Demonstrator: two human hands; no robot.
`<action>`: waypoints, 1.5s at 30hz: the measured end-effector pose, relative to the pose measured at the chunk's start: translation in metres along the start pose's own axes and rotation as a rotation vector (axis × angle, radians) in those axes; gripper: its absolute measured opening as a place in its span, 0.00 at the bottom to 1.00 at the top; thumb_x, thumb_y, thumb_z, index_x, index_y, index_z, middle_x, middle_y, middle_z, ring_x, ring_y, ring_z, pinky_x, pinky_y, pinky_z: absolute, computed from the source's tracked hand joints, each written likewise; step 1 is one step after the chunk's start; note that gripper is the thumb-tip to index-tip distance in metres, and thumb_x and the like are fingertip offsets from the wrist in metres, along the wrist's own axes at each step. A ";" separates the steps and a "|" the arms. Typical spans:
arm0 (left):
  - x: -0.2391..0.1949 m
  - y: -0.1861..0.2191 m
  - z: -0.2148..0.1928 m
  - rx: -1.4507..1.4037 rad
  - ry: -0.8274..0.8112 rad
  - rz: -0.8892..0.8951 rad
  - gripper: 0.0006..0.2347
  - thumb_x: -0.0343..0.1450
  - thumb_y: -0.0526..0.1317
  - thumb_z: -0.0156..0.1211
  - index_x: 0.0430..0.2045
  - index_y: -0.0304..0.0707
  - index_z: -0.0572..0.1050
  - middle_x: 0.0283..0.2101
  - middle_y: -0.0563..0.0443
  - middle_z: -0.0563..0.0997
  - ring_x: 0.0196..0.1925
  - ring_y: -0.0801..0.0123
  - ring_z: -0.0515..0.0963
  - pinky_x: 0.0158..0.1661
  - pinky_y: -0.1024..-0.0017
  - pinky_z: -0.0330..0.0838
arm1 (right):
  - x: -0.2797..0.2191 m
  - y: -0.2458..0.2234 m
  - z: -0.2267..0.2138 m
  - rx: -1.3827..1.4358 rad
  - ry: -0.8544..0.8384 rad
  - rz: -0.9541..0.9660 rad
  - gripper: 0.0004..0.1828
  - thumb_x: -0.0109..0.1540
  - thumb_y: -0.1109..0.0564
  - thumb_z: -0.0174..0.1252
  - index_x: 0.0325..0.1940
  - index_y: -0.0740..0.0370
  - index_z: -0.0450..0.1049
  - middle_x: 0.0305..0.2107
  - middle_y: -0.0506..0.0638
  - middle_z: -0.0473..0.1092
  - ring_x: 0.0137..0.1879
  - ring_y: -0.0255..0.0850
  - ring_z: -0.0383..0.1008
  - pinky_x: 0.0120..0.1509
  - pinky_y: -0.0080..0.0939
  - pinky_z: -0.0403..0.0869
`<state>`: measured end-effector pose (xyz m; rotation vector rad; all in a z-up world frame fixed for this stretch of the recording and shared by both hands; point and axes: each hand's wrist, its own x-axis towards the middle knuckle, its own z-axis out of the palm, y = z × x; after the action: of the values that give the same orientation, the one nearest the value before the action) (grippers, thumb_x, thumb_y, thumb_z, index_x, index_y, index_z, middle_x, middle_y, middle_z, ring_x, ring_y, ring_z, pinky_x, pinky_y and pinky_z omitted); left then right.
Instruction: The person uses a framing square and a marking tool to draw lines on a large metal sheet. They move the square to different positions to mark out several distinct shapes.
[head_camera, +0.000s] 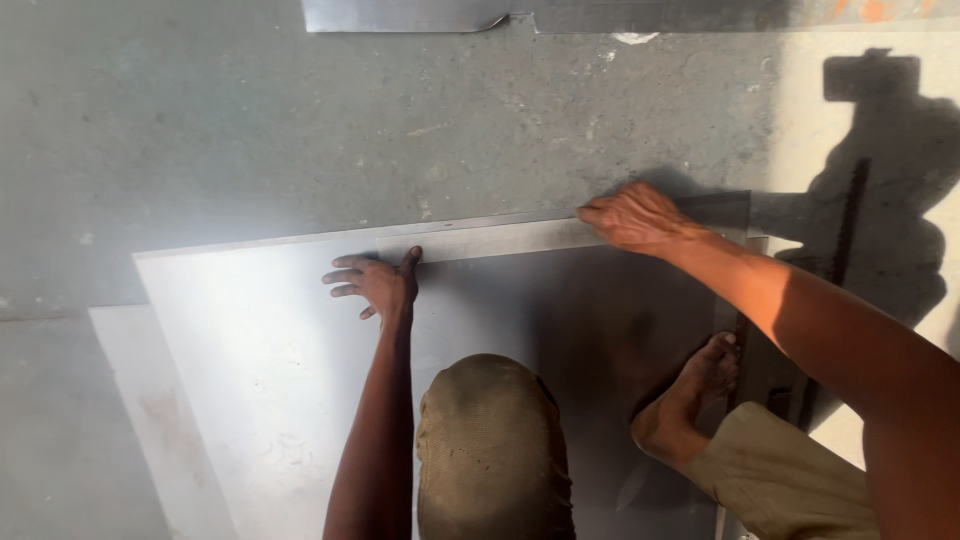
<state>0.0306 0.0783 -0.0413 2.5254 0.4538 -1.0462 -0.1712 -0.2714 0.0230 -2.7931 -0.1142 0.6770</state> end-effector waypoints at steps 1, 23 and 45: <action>0.001 -0.001 -0.002 0.016 -0.007 -0.004 0.62 0.60 0.57 0.78 0.70 0.21 0.27 0.72 0.14 0.22 0.75 0.19 0.27 0.53 0.14 0.55 | -0.044 0.027 -0.001 -0.057 -0.132 0.133 0.20 0.62 0.63 0.53 0.58 0.57 0.75 0.45 0.51 0.78 0.37 0.46 0.81 0.34 0.46 0.78; -0.127 0.159 0.102 0.456 -0.338 1.435 0.15 0.72 0.41 0.65 0.53 0.41 0.76 0.56 0.44 0.79 0.58 0.52 0.77 0.57 0.58 0.73 | -0.361 -0.125 0.095 0.595 0.682 1.303 0.12 0.67 0.59 0.56 0.55 0.64 0.73 0.49 0.60 0.75 0.50 0.51 0.78 0.51 0.50 0.76; -0.279 0.275 0.328 1.393 -0.446 2.282 0.40 0.54 0.60 0.77 0.60 0.44 0.71 0.67 0.45 0.68 0.72 0.50 0.59 0.69 0.50 0.48 | -0.319 -0.154 0.179 0.490 0.761 1.335 0.30 0.54 0.52 0.72 0.57 0.62 0.72 0.49 0.57 0.71 0.48 0.52 0.77 0.46 0.50 0.77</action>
<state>-0.2388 -0.3534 0.0034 1.1811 -3.0401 -0.5052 -0.5389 -0.1243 0.0514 -2.0956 1.8234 -0.2223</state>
